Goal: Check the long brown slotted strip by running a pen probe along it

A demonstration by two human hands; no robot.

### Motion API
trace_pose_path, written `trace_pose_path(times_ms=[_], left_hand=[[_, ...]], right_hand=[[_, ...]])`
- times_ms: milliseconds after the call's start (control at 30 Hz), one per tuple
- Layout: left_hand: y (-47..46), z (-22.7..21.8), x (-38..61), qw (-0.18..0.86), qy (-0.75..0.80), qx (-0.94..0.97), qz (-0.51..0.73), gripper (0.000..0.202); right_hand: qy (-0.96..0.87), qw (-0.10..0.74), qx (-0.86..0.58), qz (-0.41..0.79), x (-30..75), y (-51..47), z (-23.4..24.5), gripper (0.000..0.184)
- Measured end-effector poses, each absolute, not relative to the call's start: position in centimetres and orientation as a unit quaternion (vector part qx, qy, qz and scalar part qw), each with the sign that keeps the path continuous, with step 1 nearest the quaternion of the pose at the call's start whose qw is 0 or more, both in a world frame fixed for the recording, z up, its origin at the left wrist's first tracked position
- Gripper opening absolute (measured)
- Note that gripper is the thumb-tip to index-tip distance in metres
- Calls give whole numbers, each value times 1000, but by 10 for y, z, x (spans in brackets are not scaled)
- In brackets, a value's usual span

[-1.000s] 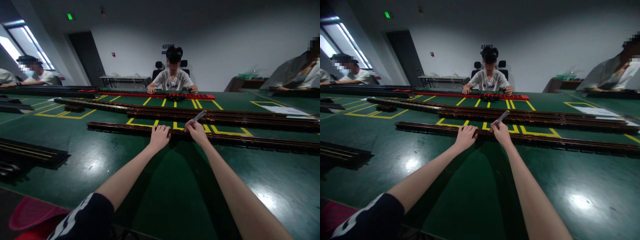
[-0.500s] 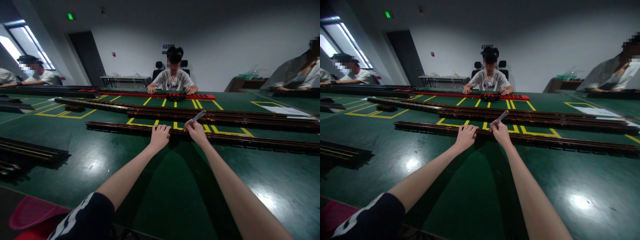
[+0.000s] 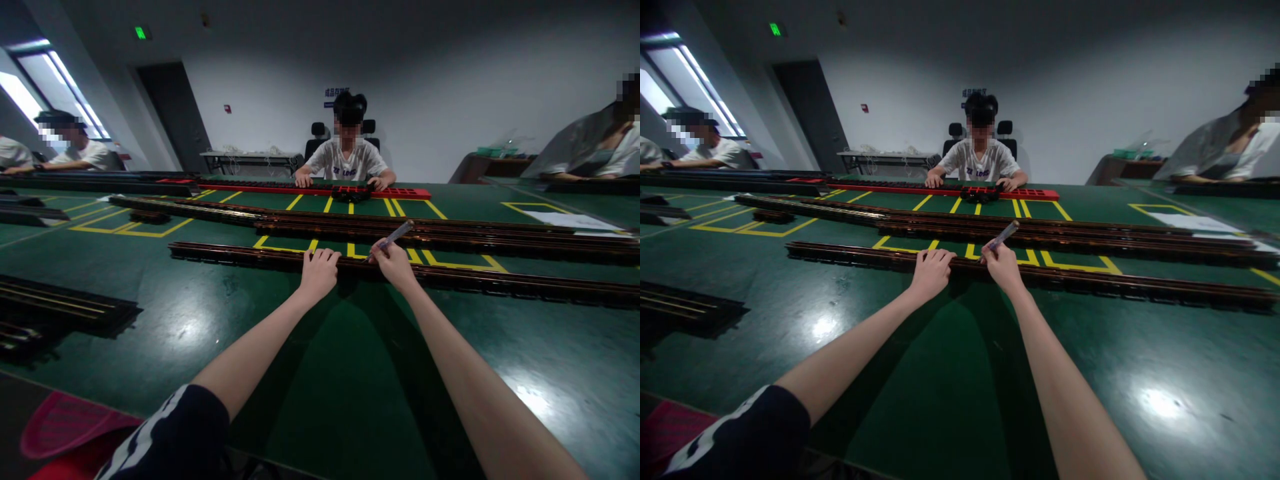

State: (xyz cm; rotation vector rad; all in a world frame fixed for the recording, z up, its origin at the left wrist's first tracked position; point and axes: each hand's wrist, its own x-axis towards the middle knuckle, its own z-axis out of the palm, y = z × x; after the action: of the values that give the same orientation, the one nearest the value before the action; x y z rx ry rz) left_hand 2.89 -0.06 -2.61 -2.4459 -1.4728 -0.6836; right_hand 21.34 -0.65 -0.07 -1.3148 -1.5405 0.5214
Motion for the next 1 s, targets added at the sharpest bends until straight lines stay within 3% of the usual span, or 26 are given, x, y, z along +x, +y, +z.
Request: trace_pose_path(times_ms=[1000], left_hand=[[-3,-23,29,86,-503,-831,-222,39]], right_hand=[[-627,508,-565,175,210,-8,1,13]])
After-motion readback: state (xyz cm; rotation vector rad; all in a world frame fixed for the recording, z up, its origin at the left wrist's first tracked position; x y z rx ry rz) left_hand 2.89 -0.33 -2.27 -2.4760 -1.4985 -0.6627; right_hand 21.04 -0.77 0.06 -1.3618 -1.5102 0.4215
